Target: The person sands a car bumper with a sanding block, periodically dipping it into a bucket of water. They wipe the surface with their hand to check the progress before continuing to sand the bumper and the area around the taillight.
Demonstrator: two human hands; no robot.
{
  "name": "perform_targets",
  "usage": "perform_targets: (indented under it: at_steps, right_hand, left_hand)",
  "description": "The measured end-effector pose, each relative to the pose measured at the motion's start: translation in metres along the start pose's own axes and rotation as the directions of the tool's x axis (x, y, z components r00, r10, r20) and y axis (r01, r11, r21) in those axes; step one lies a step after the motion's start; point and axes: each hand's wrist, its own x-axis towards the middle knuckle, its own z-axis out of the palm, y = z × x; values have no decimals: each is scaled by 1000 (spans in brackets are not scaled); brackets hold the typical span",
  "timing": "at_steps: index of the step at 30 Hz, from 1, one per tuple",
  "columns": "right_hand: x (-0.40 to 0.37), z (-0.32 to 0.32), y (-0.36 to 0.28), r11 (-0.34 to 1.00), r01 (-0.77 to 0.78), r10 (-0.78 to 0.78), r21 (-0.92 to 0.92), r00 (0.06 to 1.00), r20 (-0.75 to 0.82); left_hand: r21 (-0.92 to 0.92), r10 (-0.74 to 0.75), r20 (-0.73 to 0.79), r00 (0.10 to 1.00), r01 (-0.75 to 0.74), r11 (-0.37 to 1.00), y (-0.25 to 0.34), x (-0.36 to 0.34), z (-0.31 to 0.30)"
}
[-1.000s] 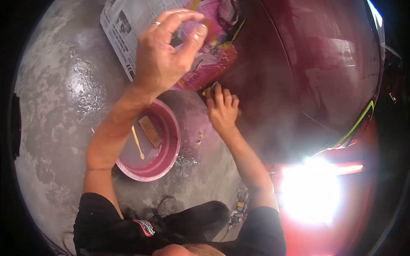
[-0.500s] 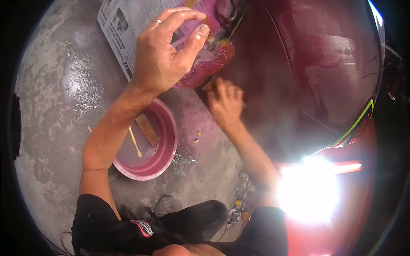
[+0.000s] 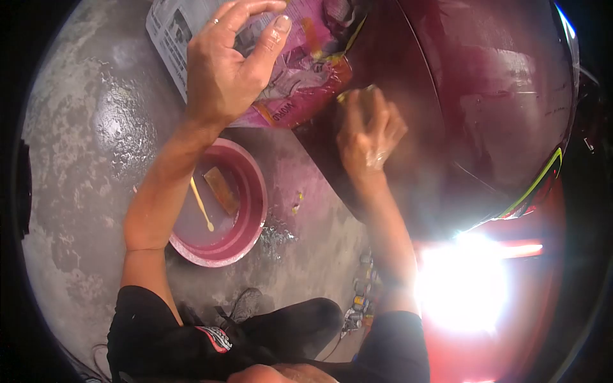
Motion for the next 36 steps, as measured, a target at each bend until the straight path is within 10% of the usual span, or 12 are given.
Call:
perform_targets:
  at_steps: [4, 10, 18, 20, 23, 28, 36]
  right_hand:
    - [-60, 41, -25, 961, 270, -276, 62, 952, 133]
    - [0, -3, 1, 1000, 12, -12, 23, 1000, 7]
    - [-17, 4, 6, 982, 158, -176, 106, 968, 178]
    - [39, -7, 38, 991, 103, -111, -88, 989, -100]
    - [65, -9, 46, 990, 128, -134, -59, 984, -115]
    - [-84, -27, 60, 979, 137, -142, -153, 990, -20]
    - [38, -13, 47, 986, 114, -119, -125, 992, -37]
  left_hand:
    - [102, 59, 28, 998, -61, 993, -4, -5, 4]
    - [30, 50, 45, 998, -51, 998, 7, -5, 2]
    - [47, 77, 55, 995, -80, 996, 15, 6, 0]
    - [90, 70, 5, 998, -70, 993, 14, 7, -1]
    - [56, 12, 9, 1000, -12, 998, 10, 1, 4]
    - [38, 52, 16, 999, -53, 998, 13, 0, 0]
    - [15, -13, 63, 998, 12, 1000, 12, -18, 21]
